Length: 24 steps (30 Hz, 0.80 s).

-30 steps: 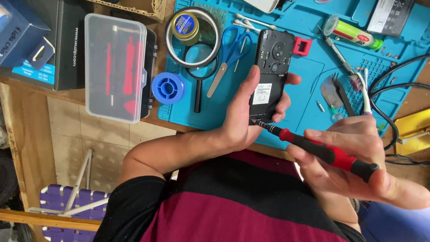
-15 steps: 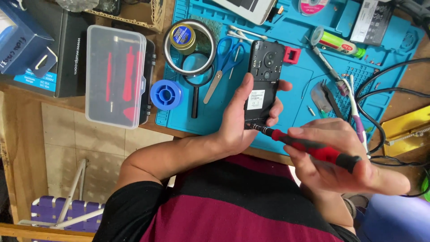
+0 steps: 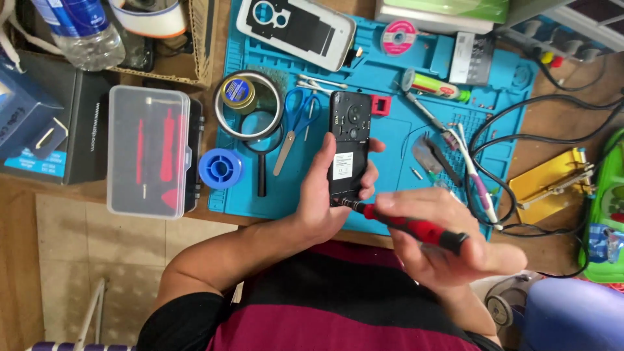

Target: Securing the motherboard and internal components of a mobile phone using a precision screwdriver.

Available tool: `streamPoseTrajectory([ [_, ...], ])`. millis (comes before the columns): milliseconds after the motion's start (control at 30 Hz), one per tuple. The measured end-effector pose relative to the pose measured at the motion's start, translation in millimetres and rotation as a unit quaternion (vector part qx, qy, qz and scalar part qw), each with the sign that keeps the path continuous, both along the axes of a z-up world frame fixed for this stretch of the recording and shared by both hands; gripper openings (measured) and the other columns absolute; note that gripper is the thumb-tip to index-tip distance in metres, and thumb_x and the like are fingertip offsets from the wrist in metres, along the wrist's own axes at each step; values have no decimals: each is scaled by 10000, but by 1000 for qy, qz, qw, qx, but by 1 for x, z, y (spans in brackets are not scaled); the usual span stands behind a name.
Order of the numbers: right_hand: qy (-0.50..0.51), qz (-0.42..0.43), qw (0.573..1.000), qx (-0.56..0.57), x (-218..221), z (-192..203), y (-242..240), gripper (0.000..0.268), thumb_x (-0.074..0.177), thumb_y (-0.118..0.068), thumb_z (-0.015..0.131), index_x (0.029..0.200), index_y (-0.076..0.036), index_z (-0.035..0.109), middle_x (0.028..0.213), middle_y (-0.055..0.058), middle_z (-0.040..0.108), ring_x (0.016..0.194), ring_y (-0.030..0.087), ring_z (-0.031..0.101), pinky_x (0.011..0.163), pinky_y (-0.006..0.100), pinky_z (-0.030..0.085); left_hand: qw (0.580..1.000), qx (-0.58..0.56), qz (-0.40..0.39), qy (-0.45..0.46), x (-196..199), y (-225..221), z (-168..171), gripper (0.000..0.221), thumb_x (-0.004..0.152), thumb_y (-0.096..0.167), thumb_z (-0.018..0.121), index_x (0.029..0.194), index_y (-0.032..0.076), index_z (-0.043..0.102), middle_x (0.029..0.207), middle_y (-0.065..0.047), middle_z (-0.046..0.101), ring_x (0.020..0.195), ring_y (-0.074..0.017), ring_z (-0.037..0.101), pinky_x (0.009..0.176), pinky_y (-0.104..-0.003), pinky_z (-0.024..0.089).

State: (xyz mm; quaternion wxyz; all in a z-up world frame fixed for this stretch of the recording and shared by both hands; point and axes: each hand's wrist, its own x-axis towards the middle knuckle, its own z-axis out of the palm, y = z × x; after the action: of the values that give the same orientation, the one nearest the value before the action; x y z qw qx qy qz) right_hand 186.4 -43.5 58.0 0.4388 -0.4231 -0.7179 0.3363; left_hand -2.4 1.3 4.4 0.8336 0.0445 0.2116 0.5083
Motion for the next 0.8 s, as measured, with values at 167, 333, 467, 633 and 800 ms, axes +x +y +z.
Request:
streamPoseTrajectory([
  [167,-6,-37,999,-20,-2,0,-1,205,1099,-288,747,1224,-134,799,1155,84,879,812,216,803,817,338,631,1000,-5,7,-17,1,0,-7,756,1197,649,473,1402,-54,662,830,-132,626,667,-199,541,645,-321,413],
  [333,22,22,999,-43,5,13,19,357,1061,-323,743,1221,-4,768,779,53,804,460,187,656,515,317,438,1000,-2,16,-11,3,0,-10,745,1200,646,477,1385,-52,663,880,-143,637,687,-196,516,635,-309,405],
  [467,-47,3,999,-27,10,-5,14,318,1033,-202,869,1286,-82,717,774,65,676,616,220,581,651,394,416,998,19,59,-25,6,-4,-14,630,1280,568,495,1503,-6,627,1392,-182,733,810,-177,569,660,-307,464],
  [633,-74,-3,988,133,34,-13,12,1362,910,94,992,1852,-407,145,1156,290,710,830,364,687,807,473,565,997,17,64,-33,4,-4,-13,612,1307,546,480,1558,2,606,1419,-189,739,838,-178,580,677,-310,470],
  [800,-42,44,992,108,18,-3,21,1273,865,20,753,1808,-491,67,1142,431,739,944,498,858,868,555,706,1000,16,-4,13,-3,-1,-1,675,1235,628,483,1427,9,672,983,-102,689,740,-143,521,696,-293,444],
])
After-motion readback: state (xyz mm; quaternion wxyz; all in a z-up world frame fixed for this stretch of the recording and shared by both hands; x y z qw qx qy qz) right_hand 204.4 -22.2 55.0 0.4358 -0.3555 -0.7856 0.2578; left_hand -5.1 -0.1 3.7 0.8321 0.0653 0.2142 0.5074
